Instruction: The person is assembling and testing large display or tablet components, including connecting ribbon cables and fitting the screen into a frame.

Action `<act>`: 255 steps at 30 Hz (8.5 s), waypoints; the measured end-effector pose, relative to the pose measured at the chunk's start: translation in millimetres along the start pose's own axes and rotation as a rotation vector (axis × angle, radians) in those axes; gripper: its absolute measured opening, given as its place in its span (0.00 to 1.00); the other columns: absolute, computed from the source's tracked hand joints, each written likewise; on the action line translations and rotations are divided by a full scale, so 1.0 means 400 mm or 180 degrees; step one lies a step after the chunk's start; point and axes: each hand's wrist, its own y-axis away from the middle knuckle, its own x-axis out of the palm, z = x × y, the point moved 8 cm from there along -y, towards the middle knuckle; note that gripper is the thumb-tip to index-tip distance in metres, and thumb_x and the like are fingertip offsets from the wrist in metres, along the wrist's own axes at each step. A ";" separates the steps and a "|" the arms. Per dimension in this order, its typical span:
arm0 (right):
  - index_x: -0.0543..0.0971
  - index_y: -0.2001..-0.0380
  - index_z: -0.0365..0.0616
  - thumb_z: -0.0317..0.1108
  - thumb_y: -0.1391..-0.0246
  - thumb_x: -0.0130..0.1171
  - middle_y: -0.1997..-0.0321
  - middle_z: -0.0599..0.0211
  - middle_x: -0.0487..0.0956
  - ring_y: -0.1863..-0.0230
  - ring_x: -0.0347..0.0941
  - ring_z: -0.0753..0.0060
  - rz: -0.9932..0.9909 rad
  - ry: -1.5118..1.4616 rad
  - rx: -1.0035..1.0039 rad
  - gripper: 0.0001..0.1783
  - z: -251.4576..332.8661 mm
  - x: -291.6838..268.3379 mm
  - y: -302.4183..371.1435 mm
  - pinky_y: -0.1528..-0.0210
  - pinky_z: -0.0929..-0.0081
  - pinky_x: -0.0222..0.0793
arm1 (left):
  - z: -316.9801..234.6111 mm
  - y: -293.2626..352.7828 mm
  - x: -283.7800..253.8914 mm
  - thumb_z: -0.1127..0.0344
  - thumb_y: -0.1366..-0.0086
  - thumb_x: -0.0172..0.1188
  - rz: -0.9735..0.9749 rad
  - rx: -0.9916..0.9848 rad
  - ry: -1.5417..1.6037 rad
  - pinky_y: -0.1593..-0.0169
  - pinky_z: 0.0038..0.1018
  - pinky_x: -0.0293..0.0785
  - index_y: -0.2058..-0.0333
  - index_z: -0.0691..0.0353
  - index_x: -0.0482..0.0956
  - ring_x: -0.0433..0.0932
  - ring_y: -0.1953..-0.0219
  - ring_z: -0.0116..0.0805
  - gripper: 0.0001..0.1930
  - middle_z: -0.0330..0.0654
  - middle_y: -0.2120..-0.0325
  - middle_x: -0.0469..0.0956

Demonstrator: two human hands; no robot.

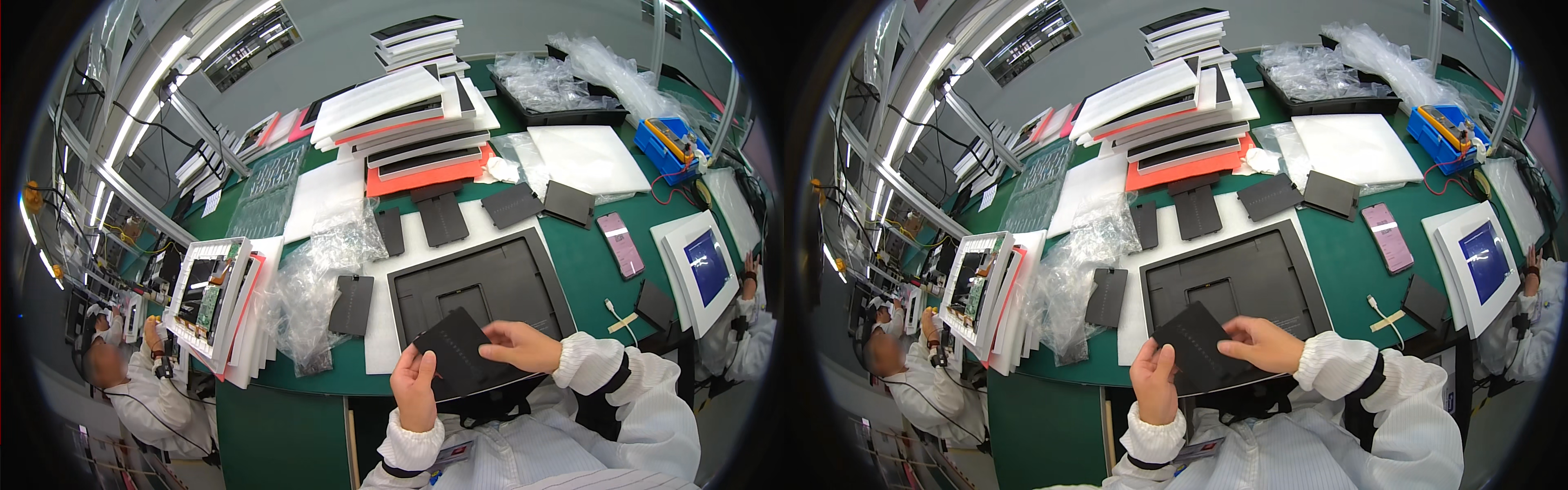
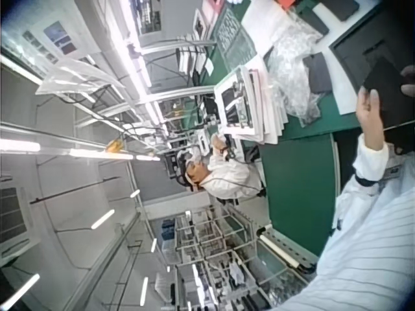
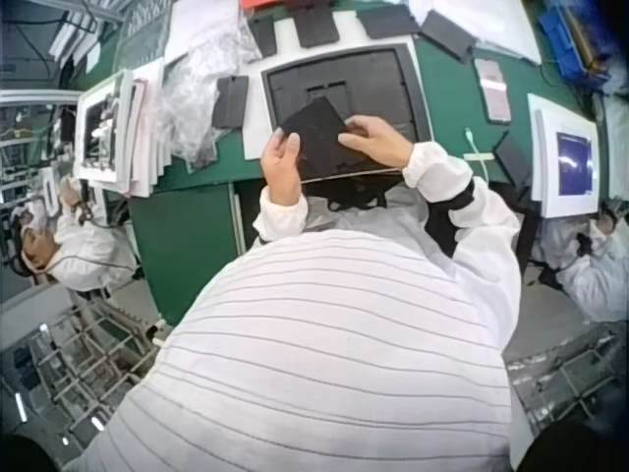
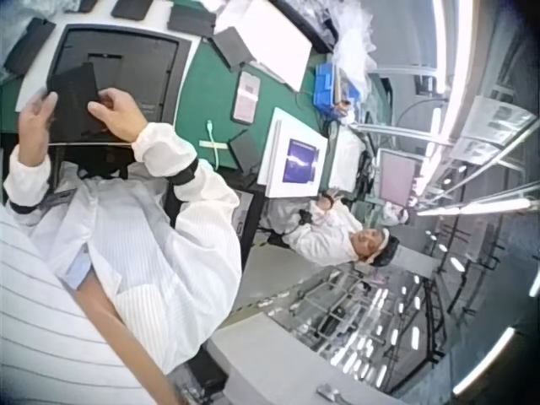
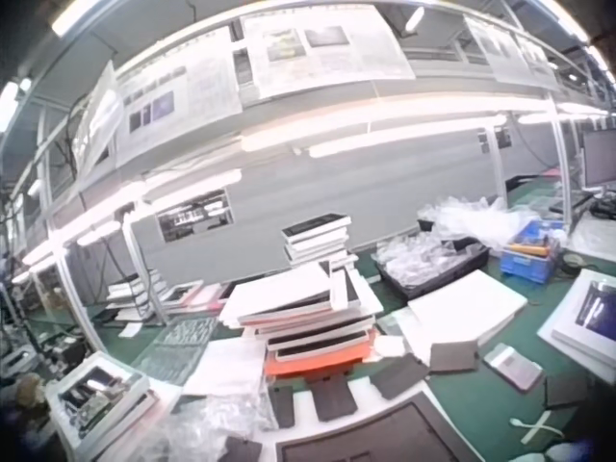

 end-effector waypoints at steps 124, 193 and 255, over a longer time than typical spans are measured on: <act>0.76 0.61 0.44 0.24 0.54 0.57 0.57 0.63 0.76 0.54 0.72 0.62 -0.2204 0.1114 -0.2400 0.14 0.133 -0.376 0.157 0.50 0.74 0.67 | -0.335 0.040 0.094 0.78 0.59 0.66 0.1003 0.3418 -0.3365 0.56 0.32 0.71 0.60 0.66 0.73 0.76 0.63 0.43 0.23 0.48 0.66 0.78; 0.74 0.60 0.35 0.15 0.58 0.54 0.66 0.67 0.74 0.65 0.69 0.81 -0.3660 -0.1159 -0.1495 0.17 -0.171 -0.307 0.350 0.58 0.83 0.66 | 0.042 -0.211 -0.145 0.67 0.40 0.57 -0.0098 0.0593 -0.2648 0.71 0.18 0.62 0.62 0.72 0.75 0.62 0.75 0.21 0.13 0.37 0.70 0.67; 0.67 0.54 0.41 0.33 0.63 0.66 0.61 0.57 0.75 0.58 0.71 0.56 -0.3574 0.3068 -0.0690 0.30 0.004 -0.535 0.147 0.53 0.66 0.65 | 0.057 -0.210 -0.141 0.70 0.43 0.58 0.0031 0.0891 -0.2291 0.69 0.19 0.66 0.61 0.69 0.76 0.66 0.75 0.24 0.12 0.39 0.72 0.70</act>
